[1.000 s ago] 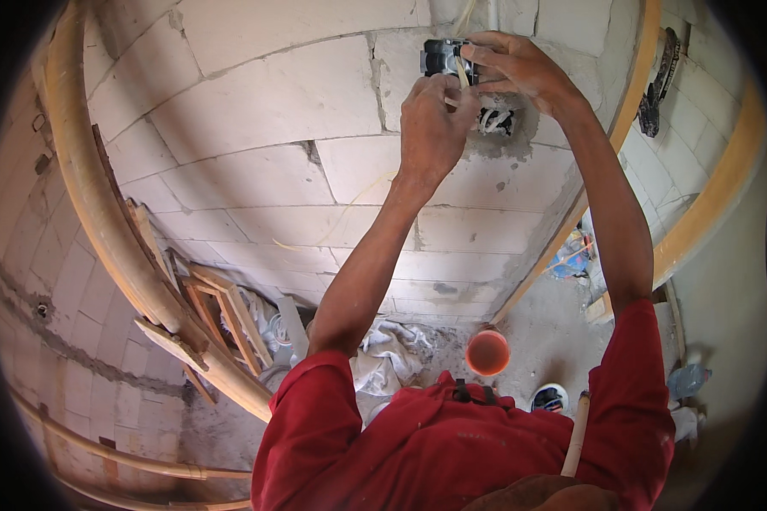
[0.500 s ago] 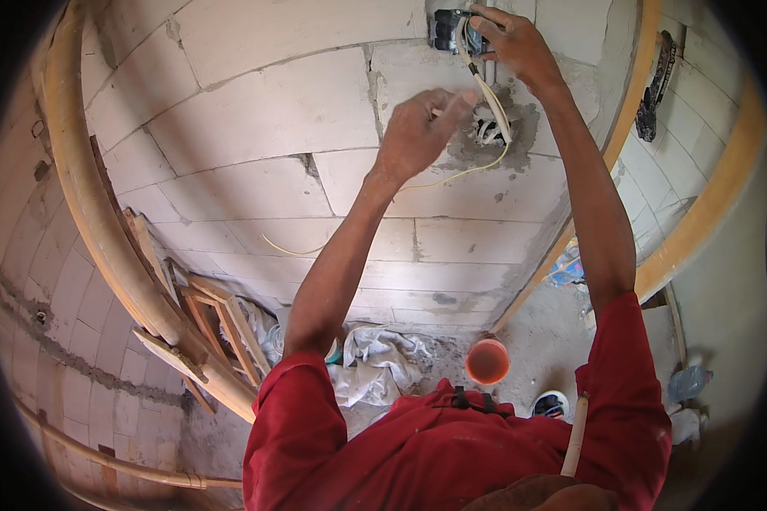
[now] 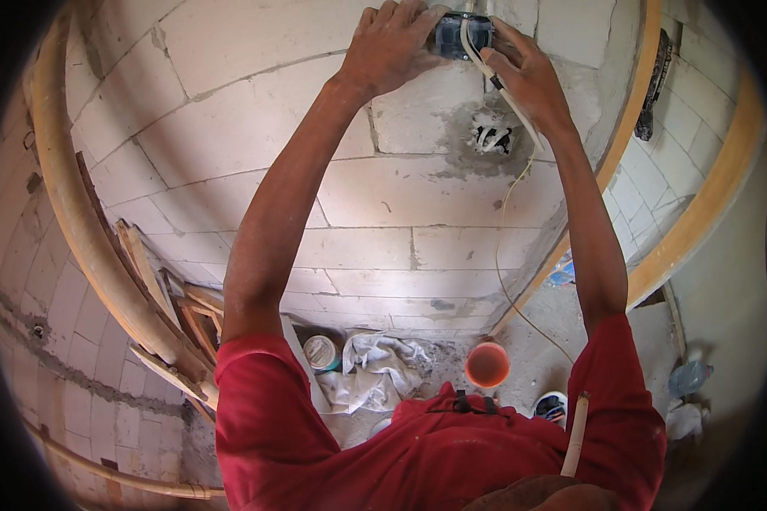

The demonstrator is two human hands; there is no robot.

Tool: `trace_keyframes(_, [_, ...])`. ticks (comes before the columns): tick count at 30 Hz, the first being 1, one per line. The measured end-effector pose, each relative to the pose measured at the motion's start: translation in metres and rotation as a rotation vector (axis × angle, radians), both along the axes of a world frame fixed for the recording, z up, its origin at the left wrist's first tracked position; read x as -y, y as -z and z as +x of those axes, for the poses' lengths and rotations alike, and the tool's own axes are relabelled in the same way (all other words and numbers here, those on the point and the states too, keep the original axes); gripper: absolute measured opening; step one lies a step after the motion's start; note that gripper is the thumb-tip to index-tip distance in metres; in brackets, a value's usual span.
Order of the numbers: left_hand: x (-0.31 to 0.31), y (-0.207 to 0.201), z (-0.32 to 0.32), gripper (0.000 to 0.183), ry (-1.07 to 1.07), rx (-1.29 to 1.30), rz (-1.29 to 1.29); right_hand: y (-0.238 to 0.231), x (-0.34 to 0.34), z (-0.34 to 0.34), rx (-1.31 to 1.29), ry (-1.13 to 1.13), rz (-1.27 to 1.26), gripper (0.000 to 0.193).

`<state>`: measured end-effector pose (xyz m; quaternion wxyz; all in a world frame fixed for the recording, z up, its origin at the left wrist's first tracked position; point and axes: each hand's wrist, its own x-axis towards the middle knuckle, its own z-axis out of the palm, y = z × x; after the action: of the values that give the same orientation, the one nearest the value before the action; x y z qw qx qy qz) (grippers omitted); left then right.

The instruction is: The person uses a hammer and chisel to chip away at a tiled wall to create a recess. They then insert a black electrical box into the hole, adjusting the wires and securing the box with the hammer. The person repeats this process for a second electrical box nearby.

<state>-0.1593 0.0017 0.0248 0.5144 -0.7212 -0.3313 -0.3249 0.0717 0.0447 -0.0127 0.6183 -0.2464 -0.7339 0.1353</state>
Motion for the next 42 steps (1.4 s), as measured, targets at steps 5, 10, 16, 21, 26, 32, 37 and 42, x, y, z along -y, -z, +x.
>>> trace_keyframes(5, [0.007, -0.012, 0.004, 0.068, 0.056, 0.052, -0.056, -0.003, 0.013, -0.005, 0.003, -0.036, -0.21, 0.046])
trace_keyframes(10, [-0.002, -0.017, 0.001, 0.087, 0.056, 0.03, -0.1, 0.001, -0.007, -0.024, 0.007, 0.249, 0.028, 0.041])
trace_keyframes(16, [-0.001, -0.021, -0.005, 0.086, 0.012, -0.139, -0.075, 0.001, -0.012, -0.029, 0.202, 0.482, 0.241, 0.038])
trace_keyframes(21, [-0.012, -0.02, -0.002, 0.081, 0.02, -0.128, -0.014, 0.007, -0.015, -0.037, 0.062, 0.427, 0.338, 0.034])
trace_keyframes(26, [-0.025, -0.021, -0.004, 0.078, 0.049, -0.159, 0.066, 0.013, -0.017, -0.038, 0.002, 0.419, 0.351, 0.029])
trace_keyframes(32, [-0.028, -0.02, -0.002, 0.081, 0.09, -0.158, 0.06, 0.008, -0.013, -0.032, 0.047, 0.419, 0.307, 0.029])
trace_keyframes(37, [-0.032, -0.014, -0.009, 0.077, 0.125, -0.078, -0.022, 0.012, -0.009, -0.037, 0.049, 0.459, 0.305, 0.031])
trace_keyframes(42, [-0.031, -0.013, -0.007, 0.076, 0.148, -0.089, -0.003, 0.008, -0.017, -0.035, -0.036, 0.422, 0.255, 0.036])
